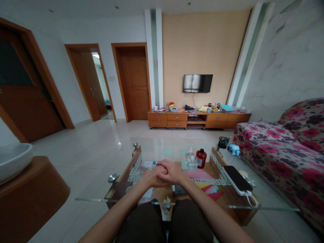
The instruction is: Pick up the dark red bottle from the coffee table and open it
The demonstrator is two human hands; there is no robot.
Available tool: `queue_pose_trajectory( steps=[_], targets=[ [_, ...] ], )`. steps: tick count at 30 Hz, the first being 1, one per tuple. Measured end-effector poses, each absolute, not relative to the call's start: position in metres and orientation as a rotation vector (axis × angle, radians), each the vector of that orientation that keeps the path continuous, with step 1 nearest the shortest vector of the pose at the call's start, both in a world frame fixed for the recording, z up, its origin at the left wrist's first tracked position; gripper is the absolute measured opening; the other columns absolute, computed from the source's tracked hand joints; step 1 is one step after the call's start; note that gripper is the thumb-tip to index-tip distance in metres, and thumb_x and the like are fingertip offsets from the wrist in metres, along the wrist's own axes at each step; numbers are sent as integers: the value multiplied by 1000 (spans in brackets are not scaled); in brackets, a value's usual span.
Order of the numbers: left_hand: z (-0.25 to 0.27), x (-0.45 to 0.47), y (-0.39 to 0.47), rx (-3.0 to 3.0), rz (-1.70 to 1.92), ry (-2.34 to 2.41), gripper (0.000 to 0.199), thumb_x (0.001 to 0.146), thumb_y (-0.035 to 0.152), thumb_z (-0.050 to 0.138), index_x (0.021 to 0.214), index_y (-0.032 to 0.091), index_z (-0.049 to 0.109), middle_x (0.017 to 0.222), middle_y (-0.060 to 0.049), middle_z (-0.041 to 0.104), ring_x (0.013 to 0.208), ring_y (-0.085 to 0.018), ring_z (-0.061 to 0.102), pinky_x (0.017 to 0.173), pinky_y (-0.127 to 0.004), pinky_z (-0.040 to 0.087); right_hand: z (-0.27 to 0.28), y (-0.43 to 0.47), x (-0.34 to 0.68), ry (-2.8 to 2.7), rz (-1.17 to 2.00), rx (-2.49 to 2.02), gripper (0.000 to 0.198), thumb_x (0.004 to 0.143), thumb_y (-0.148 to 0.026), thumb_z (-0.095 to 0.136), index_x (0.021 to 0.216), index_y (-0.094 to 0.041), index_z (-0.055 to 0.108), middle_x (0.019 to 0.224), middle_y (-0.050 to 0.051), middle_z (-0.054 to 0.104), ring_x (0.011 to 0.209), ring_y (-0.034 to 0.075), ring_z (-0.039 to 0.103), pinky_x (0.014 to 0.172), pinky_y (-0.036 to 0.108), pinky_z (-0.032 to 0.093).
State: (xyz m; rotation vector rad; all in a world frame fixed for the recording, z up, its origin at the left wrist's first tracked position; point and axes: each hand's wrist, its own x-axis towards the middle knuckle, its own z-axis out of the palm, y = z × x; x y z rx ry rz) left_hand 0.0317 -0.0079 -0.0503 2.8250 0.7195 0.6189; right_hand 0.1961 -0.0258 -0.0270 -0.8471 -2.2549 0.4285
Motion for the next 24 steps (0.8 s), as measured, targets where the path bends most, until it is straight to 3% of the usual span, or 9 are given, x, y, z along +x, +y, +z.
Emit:
queue_pose_trajectory(
  steps=[4,9,19,24],
  targets=[
    [-105,43,-15,2768,473,724,34,81,33,71,109,16,78,114,-14,77,106,-32,71,96,-41,58,-100,-25,210,-2335,254,-876,65,85,-67,68,131,-21,67,115,11,71,103,28,66,93,38,49],
    [-139,44,-20,2642,434,776,41,78,55,77,97,19,77,105,-11,77,105,-31,69,97,-39,55,-159,-13,211,-2315,220,-977,65,84,-71,64,127,-23,69,108,10,72,98,28,66,85,37,49],
    [-153,46,-10,2476,535,898,43,84,60,70,84,18,73,86,-9,74,85,-25,68,83,-34,56,-191,15,208,-2286,249,-1001,58,83,-71,59,112,-23,73,92,7,72,85,25,66,77,34,47],
    [-154,47,-9,2410,542,928,44,87,60,67,94,18,75,95,-10,76,91,-25,69,84,-33,56,-194,18,212,-2305,313,-1047,58,83,-70,61,113,-23,74,92,7,74,86,26,68,78,34,48]
  ],
)
